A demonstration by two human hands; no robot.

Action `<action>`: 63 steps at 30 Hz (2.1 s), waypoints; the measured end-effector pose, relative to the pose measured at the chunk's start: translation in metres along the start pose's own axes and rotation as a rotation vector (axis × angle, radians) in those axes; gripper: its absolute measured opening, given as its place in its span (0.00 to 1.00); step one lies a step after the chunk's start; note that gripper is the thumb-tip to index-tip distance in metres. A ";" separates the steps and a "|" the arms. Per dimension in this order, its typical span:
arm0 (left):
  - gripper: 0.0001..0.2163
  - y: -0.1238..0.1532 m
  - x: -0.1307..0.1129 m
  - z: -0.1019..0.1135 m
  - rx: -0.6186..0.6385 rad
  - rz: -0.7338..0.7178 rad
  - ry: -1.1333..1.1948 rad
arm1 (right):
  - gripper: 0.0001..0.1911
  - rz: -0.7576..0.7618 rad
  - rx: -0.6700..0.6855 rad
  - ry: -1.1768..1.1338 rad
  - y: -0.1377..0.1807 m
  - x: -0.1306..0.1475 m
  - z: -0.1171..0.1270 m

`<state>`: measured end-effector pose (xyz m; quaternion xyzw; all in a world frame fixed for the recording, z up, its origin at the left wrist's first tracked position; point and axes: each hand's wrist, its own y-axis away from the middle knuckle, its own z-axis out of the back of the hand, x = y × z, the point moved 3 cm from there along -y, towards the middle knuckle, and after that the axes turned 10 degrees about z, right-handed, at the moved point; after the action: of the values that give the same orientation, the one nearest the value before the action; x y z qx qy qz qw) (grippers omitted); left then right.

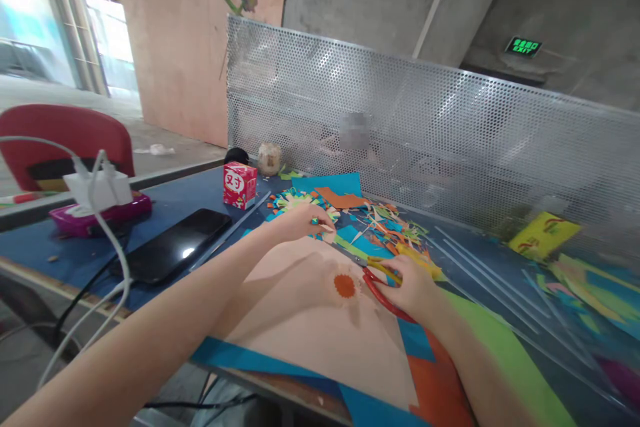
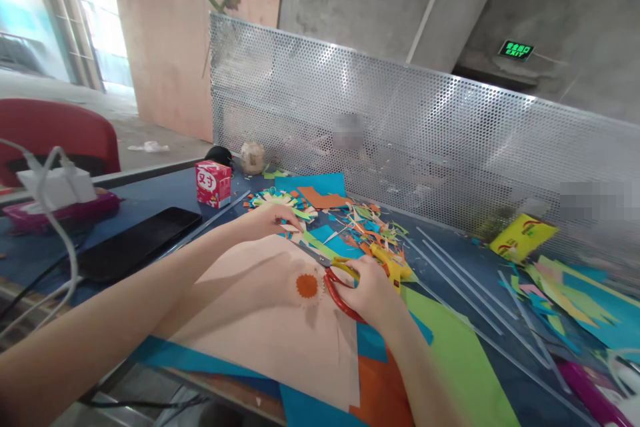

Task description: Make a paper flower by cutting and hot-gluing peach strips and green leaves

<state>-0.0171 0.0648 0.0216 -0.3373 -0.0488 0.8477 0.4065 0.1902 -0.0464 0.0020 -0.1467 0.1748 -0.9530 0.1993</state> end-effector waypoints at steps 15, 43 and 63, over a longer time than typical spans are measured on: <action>0.08 0.000 -0.001 -0.001 0.034 -0.019 0.013 | 0.13 -0.003 -0.016 -0.002 0.000 0.000 0.001; 0.08 -0.001 -0.001 -0.001 0.056 -0.030 0.003 | 0.14 0.020 0.032 -0.003 -0.001 0.000 0.001; 0.09 0.003 -0.013 0.003 0.070 -0.006 0.012 | 0.14 0.006 -0.011 -0.047 0.000 0.002 0.003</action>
<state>-0.0150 0.0539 0.0302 -0.3277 -0.0179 0.8457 0.4208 0.1890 -0.0478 0.0049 -0.1694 0.1758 -0.9477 0.2055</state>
